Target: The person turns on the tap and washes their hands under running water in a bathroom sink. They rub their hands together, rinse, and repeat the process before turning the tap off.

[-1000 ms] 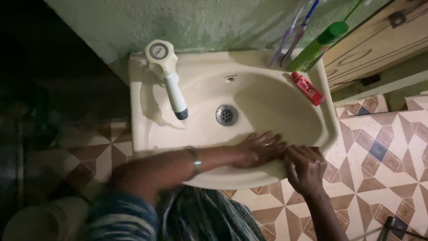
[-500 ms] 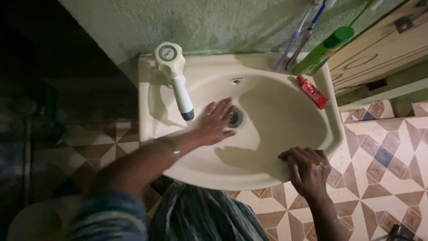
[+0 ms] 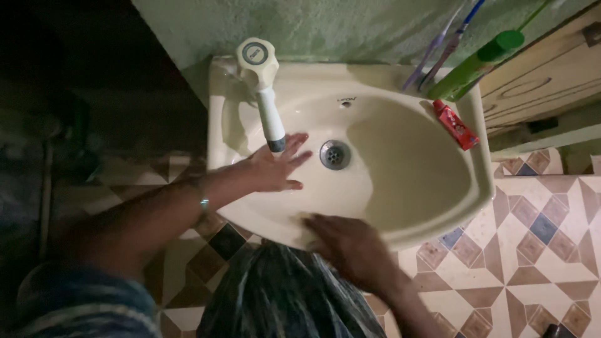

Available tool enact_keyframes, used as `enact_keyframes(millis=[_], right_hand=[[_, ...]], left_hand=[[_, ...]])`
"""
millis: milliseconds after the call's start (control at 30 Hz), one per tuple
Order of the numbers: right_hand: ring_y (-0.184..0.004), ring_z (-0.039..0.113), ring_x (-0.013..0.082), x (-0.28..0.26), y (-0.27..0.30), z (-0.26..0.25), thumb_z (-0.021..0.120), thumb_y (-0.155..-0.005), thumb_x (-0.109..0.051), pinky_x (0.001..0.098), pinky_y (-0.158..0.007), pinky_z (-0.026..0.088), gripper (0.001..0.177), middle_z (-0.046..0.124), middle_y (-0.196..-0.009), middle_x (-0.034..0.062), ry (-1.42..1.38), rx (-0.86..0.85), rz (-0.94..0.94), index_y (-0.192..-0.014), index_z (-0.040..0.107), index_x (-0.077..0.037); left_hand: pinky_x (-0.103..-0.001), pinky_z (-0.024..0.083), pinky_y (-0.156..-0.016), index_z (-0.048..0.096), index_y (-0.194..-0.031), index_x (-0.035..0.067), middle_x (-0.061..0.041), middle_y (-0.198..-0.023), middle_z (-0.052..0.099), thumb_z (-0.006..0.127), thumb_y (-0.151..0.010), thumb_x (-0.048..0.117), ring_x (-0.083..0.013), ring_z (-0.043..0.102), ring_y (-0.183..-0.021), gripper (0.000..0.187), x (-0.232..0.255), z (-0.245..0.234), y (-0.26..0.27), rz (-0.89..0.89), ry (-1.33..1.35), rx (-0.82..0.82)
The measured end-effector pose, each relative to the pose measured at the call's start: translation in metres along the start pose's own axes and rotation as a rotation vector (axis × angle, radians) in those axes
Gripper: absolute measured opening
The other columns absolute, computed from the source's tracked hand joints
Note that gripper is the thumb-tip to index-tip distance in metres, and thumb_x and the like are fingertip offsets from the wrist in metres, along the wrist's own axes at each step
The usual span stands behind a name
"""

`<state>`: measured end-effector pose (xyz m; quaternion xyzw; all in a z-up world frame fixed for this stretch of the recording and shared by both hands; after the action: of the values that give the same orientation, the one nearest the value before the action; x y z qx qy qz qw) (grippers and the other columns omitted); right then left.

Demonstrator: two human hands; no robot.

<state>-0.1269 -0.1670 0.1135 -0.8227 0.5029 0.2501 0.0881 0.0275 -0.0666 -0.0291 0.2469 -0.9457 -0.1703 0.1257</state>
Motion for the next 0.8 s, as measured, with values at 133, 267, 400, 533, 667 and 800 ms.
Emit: enact_keyframes(millis=[133,267,400,533,667,800], right_hand=[[-0.136,0.05,0.0359,-0.041,-0.017,0.027,0.057,-0.104,-0.033,0.048,-0.111,0.043,0.064,0.039,-0.158,0.0226,0.162,-0.019,-0.121,-0.158,0.035,-0.009],[-0.118,0.068,0.027,-0.002,0.016,0.011,0.064,-0.094,-0.033,0.043,-0.099,0.054,0.051,0.067,-0.134,0.0091,0.032,0.063,0.019,-0.142,0.057,-0.016],[-0.099,0.077,0.0181,0.048,0.037,-0.031,0.065,-0.095,-0.022,0.0358,-0.087,0.06,0.017,0.08,-0.115,0.0008,0.215,0.185,0.082,-0.109,0.075,-0.024],[-0.089,0.077,0.0198,0.057,0.039,-0.042,0.068,-0.09,-0.022,0.0389,-0.081,0.059,0.029,0.08,-0.105,0.0038,0.227,0.129,0.229,-0.116,0.079,-0.018],[-0.099,0.076,0.0195,0.034,0.029,-0.024,0.072,-0.087,-0.026,0.0388,-0.088,0.058,0.03,0.078,-0.12,0.0036,0.205,0.101,0.187,-0.116,0.076,-0.019],[-0.129,0.056,0.033,-0.045,0.01,0.009,0.07,-0.079,-0.018,0.0498,-0.106,0.046,0.071,0.051,-0.15,0.0165,0.262,0.112,-0.109,-0.146,0.049,-0.007]], left_hand=[[-0.056,0.003,-0.124,0.008,-0.163,0.007,-0.021,-0.171,-0.008,0.04,-0.098,0.064,-0.0351,-0.004,-0.157,0.093,0.006,0.0,0.015,-0.122,0.047,-0.118],[-0.067,0.006,-0.12,0.007,-0.164,0.017,-0.018,-0.169,-0.01,0.033,-0.097,0.061,-0.0356,-0.003,-0.156,0.084,0.081,0.008,0.007,0.125,0.365,-0.246],[-0.075,0.01,-0.12,0.031,-0.159,0.032,-0.004,-0.174,0.005,0.02,-0.1,0.06,-0.0324,0.005,-0.161,0.066,0.092,-0.006,0.022,0.199,0.276,-0.393],[-0.058,0.007,-0.124,0.02,-0.163,0.012,-0.016,-0.17,0.01,0.03,-0.098,0.071,-0.0336,0.013,-0.154,0.088,0.019,-0.029,0.052,-0.108,-0.024,-0.165],[-0.058,0.005,-0.126,0.027,-0.158,0.01,-0.009,-0.169,0.014,0.023,-0.106,0.058,-0.0242,0.013,-0.157,0.07,0.028,-0.024,0.084,-0.167,0.267,-0.292],[-0.059,0.018,-0.128,0.047,-0.152,0.011,-0.009,-0.16,0.044,0.037,-0.11,0.039,-0.0267,0.041,-0.149,0.052,0.048,-0.033,0.154,-0.163,0.199,0.014]])
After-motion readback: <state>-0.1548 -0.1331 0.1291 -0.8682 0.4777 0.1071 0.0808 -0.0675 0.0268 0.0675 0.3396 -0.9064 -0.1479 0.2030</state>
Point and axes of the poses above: each hand's wrist, its own y-axis away from the middle knuckle, its own z-axis out of the palm, x = y × z, the point moved 7 cm from there along -y, towards the middle knuckle
